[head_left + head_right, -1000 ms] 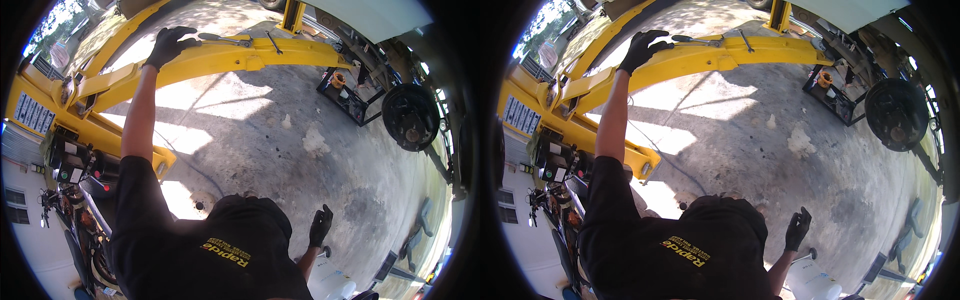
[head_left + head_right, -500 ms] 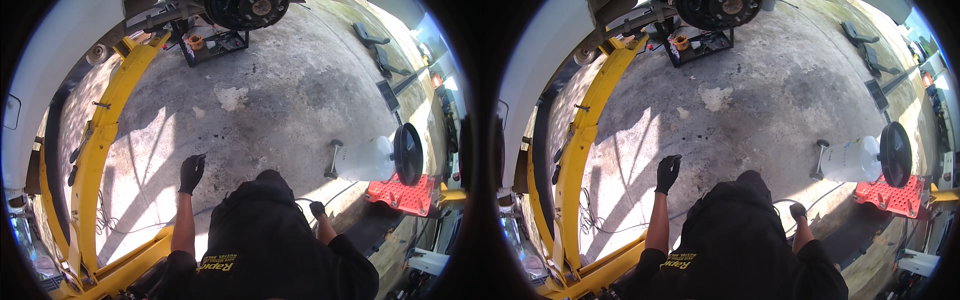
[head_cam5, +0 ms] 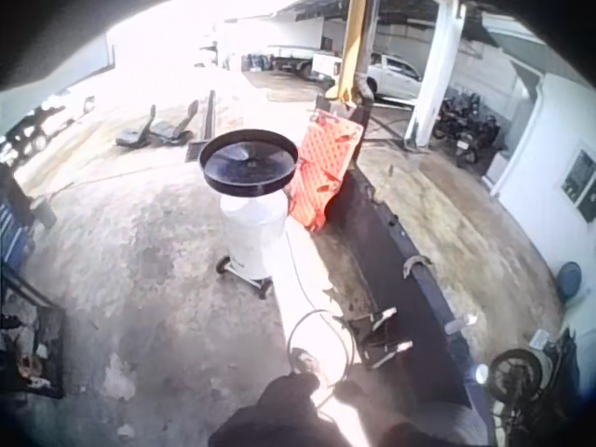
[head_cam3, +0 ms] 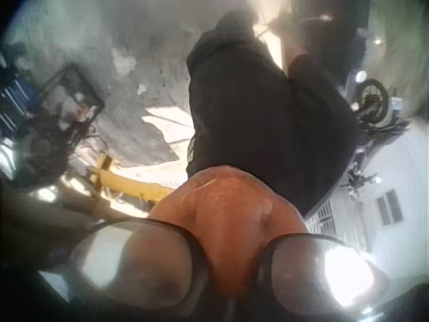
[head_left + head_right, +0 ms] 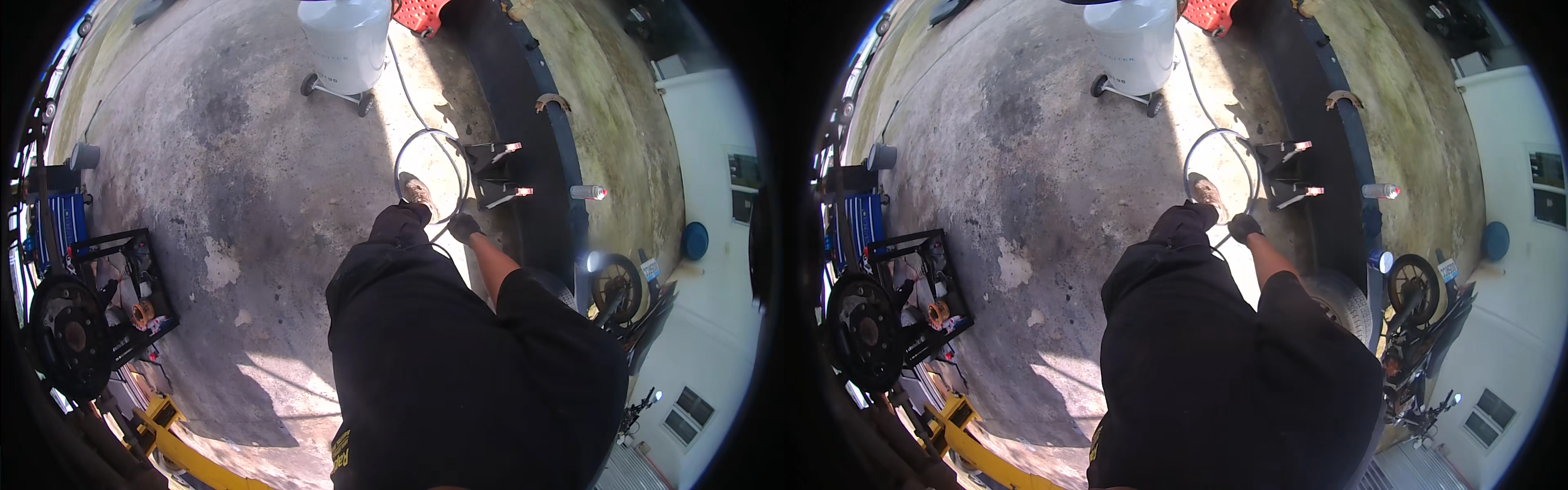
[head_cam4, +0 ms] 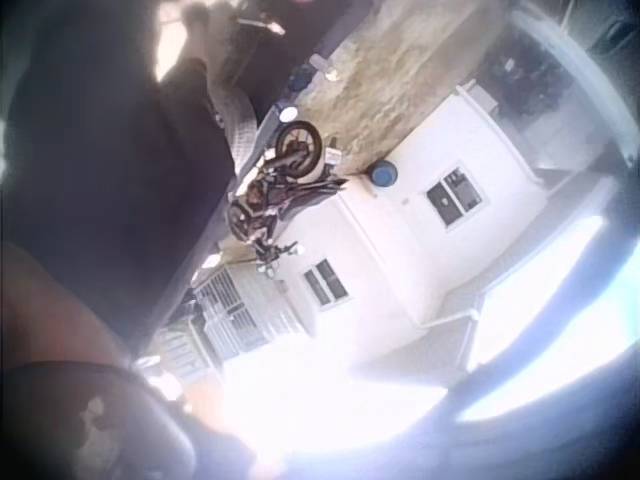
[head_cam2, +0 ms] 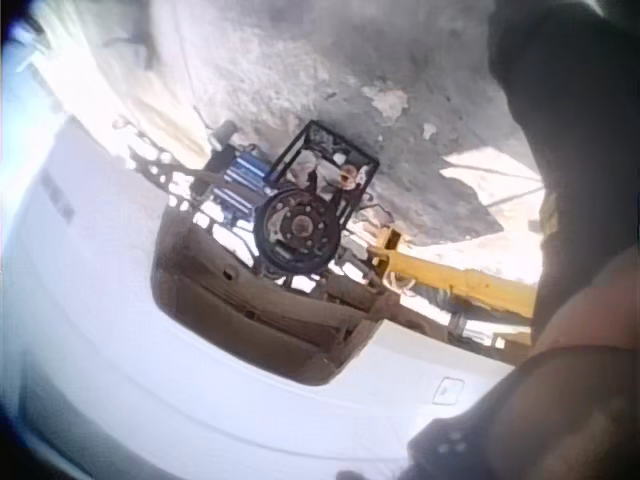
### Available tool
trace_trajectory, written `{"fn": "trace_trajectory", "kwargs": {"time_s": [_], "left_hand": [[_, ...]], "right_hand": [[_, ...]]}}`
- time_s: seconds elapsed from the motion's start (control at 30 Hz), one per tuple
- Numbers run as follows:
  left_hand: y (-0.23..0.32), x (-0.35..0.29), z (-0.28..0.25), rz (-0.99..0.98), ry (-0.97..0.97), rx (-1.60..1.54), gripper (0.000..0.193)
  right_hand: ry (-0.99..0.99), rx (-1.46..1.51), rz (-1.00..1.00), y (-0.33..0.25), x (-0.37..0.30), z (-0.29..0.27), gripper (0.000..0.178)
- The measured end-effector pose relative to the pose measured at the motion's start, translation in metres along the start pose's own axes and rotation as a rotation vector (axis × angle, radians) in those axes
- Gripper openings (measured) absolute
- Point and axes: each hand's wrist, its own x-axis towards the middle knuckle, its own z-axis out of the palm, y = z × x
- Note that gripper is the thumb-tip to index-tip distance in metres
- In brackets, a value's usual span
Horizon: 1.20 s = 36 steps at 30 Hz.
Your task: The person removes a spring and an adjuster from a brake assembly using pliers and by hand, then handles a new brake shoe and positions it on the backing plate of a vehicle.
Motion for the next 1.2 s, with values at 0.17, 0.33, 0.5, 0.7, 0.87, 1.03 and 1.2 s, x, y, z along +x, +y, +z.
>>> {"fn": "trace_trajectory", "kwargs": {"time_s": [0.17,0.33,0.5,0.7,0.87,1.03,1.2], "left_hand": [[0.103,0.001,-0.044,0.097,0.221,-0.341,0.054],[0.256,0.009,-0.065,0.277,0.248,-0.244,0.057],[0.386,-0.045,0.022,0.355,0.065,0.165,0.047],[0.422,-0.113,0.090,0.170,-0.111,0.353,0.040],[0.423,-0.145,0.084,0.004,-0.065,0.439,0.041],[0.444,-0.165,0.076,-0.042,0.099,0.395,0.041],[0.479,-0.186,0.098,-0.111,0.187,0.410,0.040]], "right_hand": [[0.090,0.127,0.174,0.053,0.013,0.004,0.035],[0.303,0.301,0.395,0.119,0.030,-0.024,0.028],[0.392,1.051,0.745,0.235,0.075,-0.050,0.024],[0.501,0.943,0.917,0.351,0.199,-0.110,0.030],[0.869,1.073,1.104,0.482,0.318,-0.126,0.077],[0.874,1.362,1.141,0.522,0.394,-0.159,0.101],[0.743,1.602,1.059,0.529,0.419,-0.174,0.079]]}}
